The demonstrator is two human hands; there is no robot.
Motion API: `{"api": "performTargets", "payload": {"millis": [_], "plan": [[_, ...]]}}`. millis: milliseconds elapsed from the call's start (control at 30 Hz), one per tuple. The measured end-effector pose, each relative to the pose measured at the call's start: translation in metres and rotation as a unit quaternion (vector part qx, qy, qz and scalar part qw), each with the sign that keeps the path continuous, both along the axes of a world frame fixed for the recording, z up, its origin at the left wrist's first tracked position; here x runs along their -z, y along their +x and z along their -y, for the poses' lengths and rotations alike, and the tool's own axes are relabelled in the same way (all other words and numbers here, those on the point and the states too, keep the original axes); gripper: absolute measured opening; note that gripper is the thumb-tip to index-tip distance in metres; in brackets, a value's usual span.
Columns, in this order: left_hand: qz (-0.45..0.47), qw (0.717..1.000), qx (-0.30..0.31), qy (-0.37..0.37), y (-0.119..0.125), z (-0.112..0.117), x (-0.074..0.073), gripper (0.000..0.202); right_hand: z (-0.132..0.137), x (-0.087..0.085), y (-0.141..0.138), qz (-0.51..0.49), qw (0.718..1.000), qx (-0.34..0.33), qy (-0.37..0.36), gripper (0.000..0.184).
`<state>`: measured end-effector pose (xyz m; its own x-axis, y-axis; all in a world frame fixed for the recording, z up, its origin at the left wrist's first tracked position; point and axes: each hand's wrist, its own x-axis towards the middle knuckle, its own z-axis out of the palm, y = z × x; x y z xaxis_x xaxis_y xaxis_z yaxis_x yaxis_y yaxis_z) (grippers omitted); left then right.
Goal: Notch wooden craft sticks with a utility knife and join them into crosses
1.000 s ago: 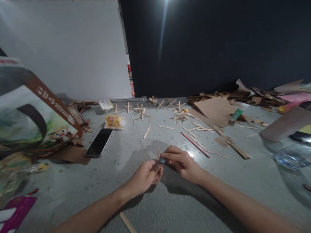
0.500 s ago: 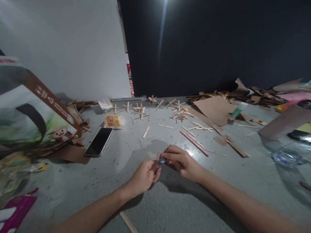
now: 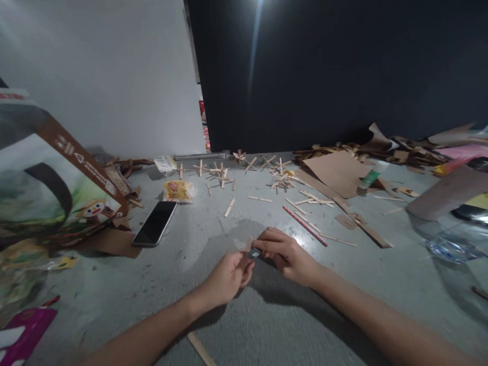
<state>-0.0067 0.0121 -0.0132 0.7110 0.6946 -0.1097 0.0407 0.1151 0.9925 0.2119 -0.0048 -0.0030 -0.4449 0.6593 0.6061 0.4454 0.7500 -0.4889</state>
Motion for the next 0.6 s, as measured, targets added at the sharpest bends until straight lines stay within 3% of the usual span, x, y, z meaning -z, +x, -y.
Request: {"api": "performTargets", "payload": {"millis": [333, 600], "plan": [[-0.060, 0.996, 0.046, 0.041, -0.005, 0.003, -0.014, 0.051, -0.003, -0.002, 0.006, 0.012, 0.999, -0.029, -0.015, 0.039], [-0.067, 0.993, 0.067, 0.066, -0.009, 0.002, -0.009, 0.046, -0.005, -0.001, 0.008, 0.003, 0.998, -0.058, -0.021, 0.037]]}}
